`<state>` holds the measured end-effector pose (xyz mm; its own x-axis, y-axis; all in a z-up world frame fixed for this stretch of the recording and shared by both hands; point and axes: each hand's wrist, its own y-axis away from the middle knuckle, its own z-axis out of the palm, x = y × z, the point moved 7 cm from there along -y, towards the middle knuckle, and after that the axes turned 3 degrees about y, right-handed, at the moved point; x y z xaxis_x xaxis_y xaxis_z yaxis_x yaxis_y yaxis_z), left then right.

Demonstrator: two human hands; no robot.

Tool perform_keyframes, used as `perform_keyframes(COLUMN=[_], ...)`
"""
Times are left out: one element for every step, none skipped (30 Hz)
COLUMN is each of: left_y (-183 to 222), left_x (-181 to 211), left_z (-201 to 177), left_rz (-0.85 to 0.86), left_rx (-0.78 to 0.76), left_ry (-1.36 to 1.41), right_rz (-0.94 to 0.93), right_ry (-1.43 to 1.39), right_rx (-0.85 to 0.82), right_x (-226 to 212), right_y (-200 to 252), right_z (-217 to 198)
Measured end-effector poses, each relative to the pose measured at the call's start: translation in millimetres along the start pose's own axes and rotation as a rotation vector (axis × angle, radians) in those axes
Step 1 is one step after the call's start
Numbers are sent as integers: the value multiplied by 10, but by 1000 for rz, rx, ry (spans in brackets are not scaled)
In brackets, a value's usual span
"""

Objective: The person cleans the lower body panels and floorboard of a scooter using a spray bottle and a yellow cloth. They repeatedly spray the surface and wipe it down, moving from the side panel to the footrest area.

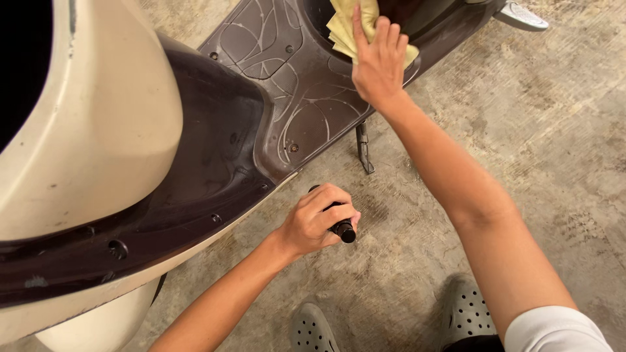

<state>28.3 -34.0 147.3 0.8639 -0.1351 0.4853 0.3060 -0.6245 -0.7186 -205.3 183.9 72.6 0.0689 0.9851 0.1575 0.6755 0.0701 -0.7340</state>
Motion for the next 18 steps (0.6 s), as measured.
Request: perform_keyframes(left_y=[12,21,30,36,40,33,22,27,34,32,27,13,-8,-28,-46,-57,-67,-79], left_x=[0,-4,-1,4,14,10,4,11,16,23,31,35,44,51,50,48,40,32], left_z=[-3,-10,-12,-4,8,3,-2,8,8,16,19,12,20,31,38,57,74,99], left_rz=[0,0,0,-7,-14,-16,-12,-14,-16,-17,-18,-16,-13,-9,-6,-7,-8,-6], left_rx=[3,5,7,4,1,-6,-10,-13,-16,-17,-18,-19,-16,-19,-22,-26,-31,-32], left_ry=[0,2,3,3,2,0,-5,-5,-5,-4,-2,-5,0,3,7,13,18,27], right_rz=[10,15,19,24,65,110,130,148,167,86,6,-76,-131,-182,-232,-234,-235,-236], right_ry=[-22,-62,-102,-141,-145,-150,-203,-257,-310,-314,-318,-322,-343,-366,-390,-426,-463,-494], right_rx=[-64,-115,-167,-216,-306,-390,-459,-536,-613,-575,-537,-493,-510,-526,-541,-570,-599,-628], right_x=[-115,-247,-405,-548,-703,-843,-925,-995,-1083,-1205,-1330,-1451,-1564,-1697,-1824,-1908,-1992,-2040], right_y=[26,66,113,131,168,179,148,161,194,199,217,224,299,407,505,599,682,773], right_z=[93,159,212,259,316,360,398,428,448,382,310,231,164,71,-26,-105,-182,-253])
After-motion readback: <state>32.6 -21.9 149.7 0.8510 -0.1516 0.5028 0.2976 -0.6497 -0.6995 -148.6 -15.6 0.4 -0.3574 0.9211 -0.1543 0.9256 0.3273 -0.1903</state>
